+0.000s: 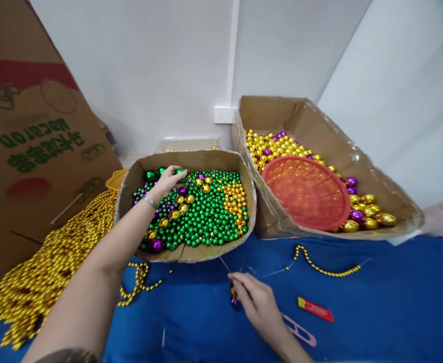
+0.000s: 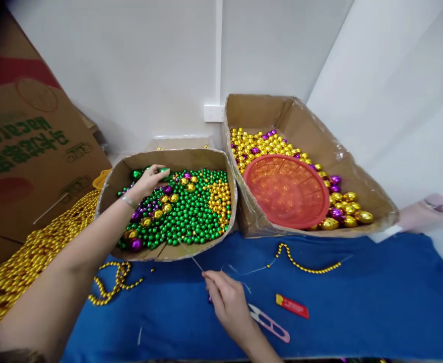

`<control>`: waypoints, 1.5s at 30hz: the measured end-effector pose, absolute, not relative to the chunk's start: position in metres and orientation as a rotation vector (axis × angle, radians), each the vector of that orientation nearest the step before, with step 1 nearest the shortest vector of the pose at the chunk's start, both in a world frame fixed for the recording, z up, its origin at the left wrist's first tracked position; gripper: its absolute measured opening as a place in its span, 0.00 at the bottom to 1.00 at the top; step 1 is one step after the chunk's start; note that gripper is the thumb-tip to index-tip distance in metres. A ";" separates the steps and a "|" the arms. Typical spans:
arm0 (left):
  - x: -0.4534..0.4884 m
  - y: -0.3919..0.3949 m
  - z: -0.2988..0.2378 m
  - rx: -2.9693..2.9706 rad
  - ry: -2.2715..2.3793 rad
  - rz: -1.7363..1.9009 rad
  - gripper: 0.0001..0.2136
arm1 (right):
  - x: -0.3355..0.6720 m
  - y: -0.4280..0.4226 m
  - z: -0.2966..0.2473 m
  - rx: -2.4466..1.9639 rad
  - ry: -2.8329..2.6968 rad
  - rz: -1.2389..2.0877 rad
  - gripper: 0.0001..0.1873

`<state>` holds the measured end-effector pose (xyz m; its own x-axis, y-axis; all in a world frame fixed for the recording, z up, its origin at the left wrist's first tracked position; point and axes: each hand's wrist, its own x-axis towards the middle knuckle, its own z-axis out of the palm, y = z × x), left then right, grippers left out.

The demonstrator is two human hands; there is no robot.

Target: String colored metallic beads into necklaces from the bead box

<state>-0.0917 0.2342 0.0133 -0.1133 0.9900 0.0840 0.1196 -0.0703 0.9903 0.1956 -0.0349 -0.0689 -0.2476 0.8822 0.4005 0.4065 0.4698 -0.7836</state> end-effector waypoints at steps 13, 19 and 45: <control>-0.036 0.033 -0.005 0.688 0.828 1.332 0.14 | 0.191 -0.042 -0.054 -0.993 -1.985 0.516 0.11; -0.019 0.022 -0.011 0.723 0.852 1.472 0.12 | 0.190 -0.054 -0.057 -1.015 -2.018 0.482 0.12; 0.007 -0.014 -0.039 1.173 0.932 1.562 0.21 | 0.195 -0.056 -0.073 -1.089 -1.955 0.366 0.12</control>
